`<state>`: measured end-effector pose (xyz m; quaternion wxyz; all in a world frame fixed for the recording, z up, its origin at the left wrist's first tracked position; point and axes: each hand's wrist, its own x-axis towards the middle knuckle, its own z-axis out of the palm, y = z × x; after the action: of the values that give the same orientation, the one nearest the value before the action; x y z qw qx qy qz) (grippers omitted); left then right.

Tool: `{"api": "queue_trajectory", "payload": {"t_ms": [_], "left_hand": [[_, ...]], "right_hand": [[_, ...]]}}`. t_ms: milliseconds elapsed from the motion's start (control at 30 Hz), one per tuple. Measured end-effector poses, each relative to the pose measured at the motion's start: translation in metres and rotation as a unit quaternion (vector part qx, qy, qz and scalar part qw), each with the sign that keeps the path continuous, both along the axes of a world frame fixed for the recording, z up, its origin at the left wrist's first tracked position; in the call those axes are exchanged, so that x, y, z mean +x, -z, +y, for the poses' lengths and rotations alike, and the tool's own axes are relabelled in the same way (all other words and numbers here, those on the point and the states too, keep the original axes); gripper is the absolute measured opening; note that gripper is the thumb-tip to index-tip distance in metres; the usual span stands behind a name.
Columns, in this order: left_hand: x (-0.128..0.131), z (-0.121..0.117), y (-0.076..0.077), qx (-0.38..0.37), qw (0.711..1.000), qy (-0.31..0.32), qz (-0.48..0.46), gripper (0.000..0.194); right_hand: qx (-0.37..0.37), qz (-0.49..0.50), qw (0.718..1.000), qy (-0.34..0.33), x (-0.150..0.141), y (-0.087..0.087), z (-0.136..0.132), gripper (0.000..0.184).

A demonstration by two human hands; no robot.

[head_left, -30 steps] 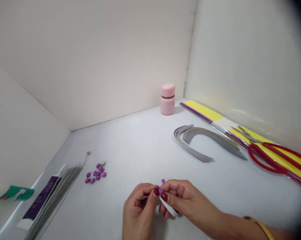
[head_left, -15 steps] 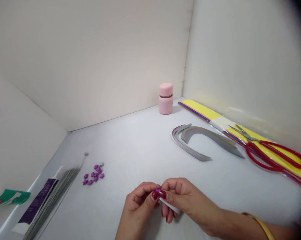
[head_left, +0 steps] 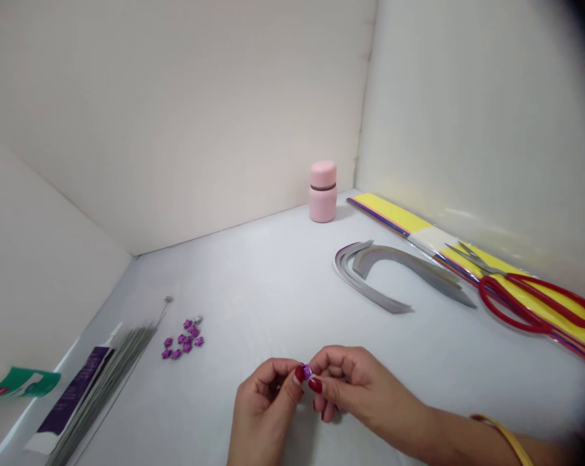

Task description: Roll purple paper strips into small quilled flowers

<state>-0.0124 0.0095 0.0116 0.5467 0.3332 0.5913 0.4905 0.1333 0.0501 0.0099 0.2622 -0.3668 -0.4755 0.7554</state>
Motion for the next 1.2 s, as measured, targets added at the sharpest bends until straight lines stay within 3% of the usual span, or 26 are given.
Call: {"api": "queue_trajectory", "payload": {"t_ms": [233, 467, 533, 633, 733, 933, 1200], "left_hand": [[-0.001, 0.002, 0.003, -0.012, 1.000, 0.006, -0.019, 0.022], [-0.004, 0.002, 0.003, -0.009, 0.999, 0.016, -0.045, 0.022], [-0.008, 0.003, 0.001, 0.013, 0.998, 0.050, -0.037, 0.025], [-0.015, 0.006, -0.004, 0.052, 0.987, 0.153, 0.006, 0.020], [-0.019, 0.007, -0.006, 0.057, 0.980, 0.192, -0.003, 0.021], [-0.021, 0.006, -0.004, 0.039, 0.980, 0.193, -0.008, 0.018], [-0.020, 0.008, -0.009, 0.056, 0.976, 0.206, 0.031, 0.017]], "right_hand": [[0.003, -0.039, 0.999, -0.012, 0.000, -0.001, 0.001, 0.017], [0.002, -0.021, 1.000, -0.013, 0.001, -0.003, 0.003, 0.022], [0.005, -0.011, 1.000, -0.013, 0.001, -0.005, 0.004, 0.023], [-0.004, 0.006, 1.000, -0.016, 0.001, -0.006, 0.004, 0.026], [-0.022, 0.013, 0.999, -0.024, 0.002, -0.007, 0.004, 0.028], [-0.051, 0.005, 0.998, -0.037, 0.004, -0.007, 0.005, 0.028], [-0.038, 0.001, 0.999, -0.026, 0.004, -0.009, 0.006, 0.026]]}}
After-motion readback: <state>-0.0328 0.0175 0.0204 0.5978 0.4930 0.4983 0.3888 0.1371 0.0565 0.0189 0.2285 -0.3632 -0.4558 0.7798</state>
